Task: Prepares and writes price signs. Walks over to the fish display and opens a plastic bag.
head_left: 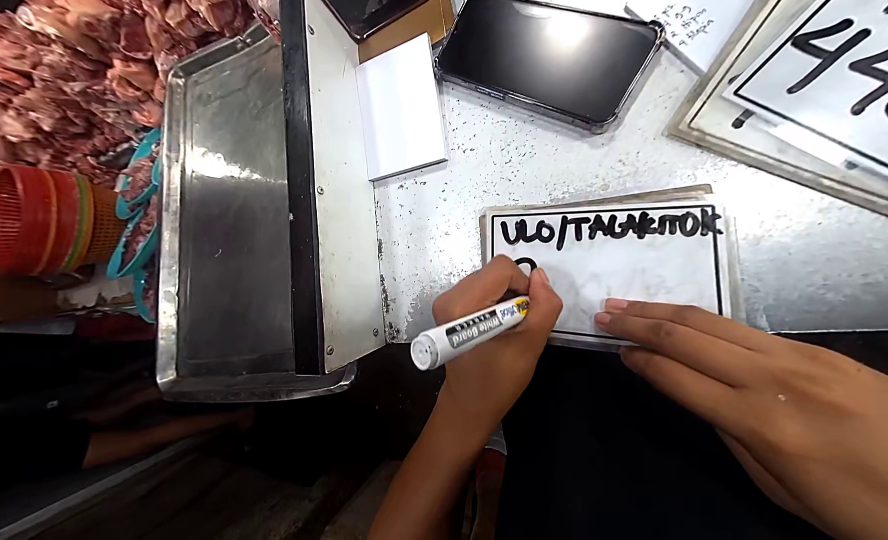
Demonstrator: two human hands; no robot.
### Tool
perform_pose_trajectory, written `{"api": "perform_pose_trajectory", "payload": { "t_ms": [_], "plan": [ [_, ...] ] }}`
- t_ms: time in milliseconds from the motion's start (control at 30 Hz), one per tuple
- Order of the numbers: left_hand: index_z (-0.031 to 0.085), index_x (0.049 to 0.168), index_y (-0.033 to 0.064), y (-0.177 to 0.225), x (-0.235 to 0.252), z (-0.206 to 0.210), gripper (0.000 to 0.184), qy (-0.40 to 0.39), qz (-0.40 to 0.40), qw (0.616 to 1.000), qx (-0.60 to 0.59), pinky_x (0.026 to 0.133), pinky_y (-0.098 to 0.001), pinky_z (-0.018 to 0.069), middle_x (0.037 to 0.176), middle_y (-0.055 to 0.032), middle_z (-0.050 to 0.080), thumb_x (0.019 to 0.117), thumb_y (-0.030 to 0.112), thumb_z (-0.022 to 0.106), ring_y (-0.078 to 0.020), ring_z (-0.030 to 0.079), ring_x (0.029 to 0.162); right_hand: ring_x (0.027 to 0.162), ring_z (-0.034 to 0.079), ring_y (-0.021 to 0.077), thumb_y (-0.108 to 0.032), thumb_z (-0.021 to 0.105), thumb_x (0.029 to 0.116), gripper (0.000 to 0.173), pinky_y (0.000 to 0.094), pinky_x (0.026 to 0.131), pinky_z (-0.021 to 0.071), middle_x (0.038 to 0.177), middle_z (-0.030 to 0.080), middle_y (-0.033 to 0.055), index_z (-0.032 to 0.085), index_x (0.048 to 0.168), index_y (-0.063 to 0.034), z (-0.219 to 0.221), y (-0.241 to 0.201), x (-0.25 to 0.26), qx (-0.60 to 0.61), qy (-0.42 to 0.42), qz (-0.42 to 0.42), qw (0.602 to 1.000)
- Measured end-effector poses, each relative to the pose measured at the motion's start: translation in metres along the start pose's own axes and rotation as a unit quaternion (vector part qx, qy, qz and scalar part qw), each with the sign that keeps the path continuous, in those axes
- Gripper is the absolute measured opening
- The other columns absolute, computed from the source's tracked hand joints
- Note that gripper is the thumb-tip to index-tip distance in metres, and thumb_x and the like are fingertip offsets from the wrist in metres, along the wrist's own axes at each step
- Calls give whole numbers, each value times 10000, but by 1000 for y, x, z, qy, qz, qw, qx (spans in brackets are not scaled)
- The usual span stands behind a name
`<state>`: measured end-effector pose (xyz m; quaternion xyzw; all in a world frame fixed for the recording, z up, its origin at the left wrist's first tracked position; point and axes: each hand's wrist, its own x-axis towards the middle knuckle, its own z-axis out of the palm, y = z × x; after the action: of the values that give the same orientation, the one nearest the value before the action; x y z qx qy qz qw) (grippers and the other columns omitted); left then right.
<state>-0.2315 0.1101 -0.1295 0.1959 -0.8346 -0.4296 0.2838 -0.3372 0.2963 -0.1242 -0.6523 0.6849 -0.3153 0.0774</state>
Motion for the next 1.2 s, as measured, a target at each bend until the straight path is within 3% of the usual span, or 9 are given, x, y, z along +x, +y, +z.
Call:
{"api": "perform_pose_trajectory", "payload": {
  "t_ms": [133, 267, 467, 600, 833, 933, 1033, 1200],
  "plan": [
    [573, 631, 80, -3, -10, -23, 212, 10, -14, 998, 53, 527, -70, 421, 588, 107, 539, 823, 40, 655, 107, 511, 568, 1206, 662, 341, 44, 414, 978, 266, 337, 1010, 519, 1204, 719, 193, 679, 990, 17, 0, 0, 1, 2, -3, -4, 1000],
    [581, 689, 157, -2, 1, -23, 200, 46, 4, 999, 8, 558, -81, 486, 623, 160, 569, 809, 28, 674, 107, 555, 590, 1200, 663, 354, 39, 411, 954, 274, 351, 1004, 526, 1212, 712, 204, 680, 1005, 27, 6, -2, 7, -9, 0, -13, 1000],
    [574, 676, 109, 3, 23, 6, 194, 10, 11, 1000, -13, 463, -104, 428, 568, 102, 527, 809, 10, 674, 67, 497, 495, 1263, 613, 341, 16, 418, 991, 276, 397, 988, 523, 1259, 705, 150, 688, 1031, -24, -14, 5, 3, -18, 33, 1, 999],
    [579, 693, 102, 1, 31, 10, 190, -5, 10, 1000, 12, 442, -104, 416, 562, 90, 518, 845, 22, 659, 61, 492, 479, 1178, 672, 345, 38, 421, 942, 314, 405, 976, 543, 1180, 736, 147, 721, 1025, -8, -16, 12, -8, -58, 14, 45, 997],
    [563, 675, 103, -5, 27, 6, 203, -23, 34, 998, 52, 465, -113, 399, 575, 76, 503, 836, 51, 674, 45, 482, 508, 1151, 690, 329, 49, 429, 908, 322, 378, 917, 566, 1163, 742, 145, 733, 995, -16, -11, 12, -8, -64, 22, 57, 996],
    [572, 627, 86, -3, 14, -6, 196, -36, 46, 996, 73, 499, -102, 416, 570, 74, 528, 786, 53, 682, 67, 509, 537, 1157, 686, 330, 42, 438, 927, 308, 371, 931, 560, 1161, 742, 152, 731, 999, -19, -11, 14, -10, -55, 26, 56, 997],
    [609, 659, 51, -1, 11, 0, 162, -48, 57, 996, 51, 513, -107, 438, 591, 42, 569, 798, 45, 692, 53, 533, 551, 1166, 679, 336, 49, 436, 933, 315, 370, 961, 548, 1172, 736, 159, 733, 1016, -15, -12, 15, -10, -43, 20, 54, 997],
    [572, 641, 95, -2, 13, -3, 185, -39, 27, 998, 43, 496, -103, 420, 577, 82, 530, 781, 41, 679, 64, 511, 535, 1166, 680, 334, 45, 436, 929, 326, 365, 971, 545, 1176, 737, 154, 737, 1034, -21, -12, 17, -11, -39, 22, 50, 998]
  ]
}}
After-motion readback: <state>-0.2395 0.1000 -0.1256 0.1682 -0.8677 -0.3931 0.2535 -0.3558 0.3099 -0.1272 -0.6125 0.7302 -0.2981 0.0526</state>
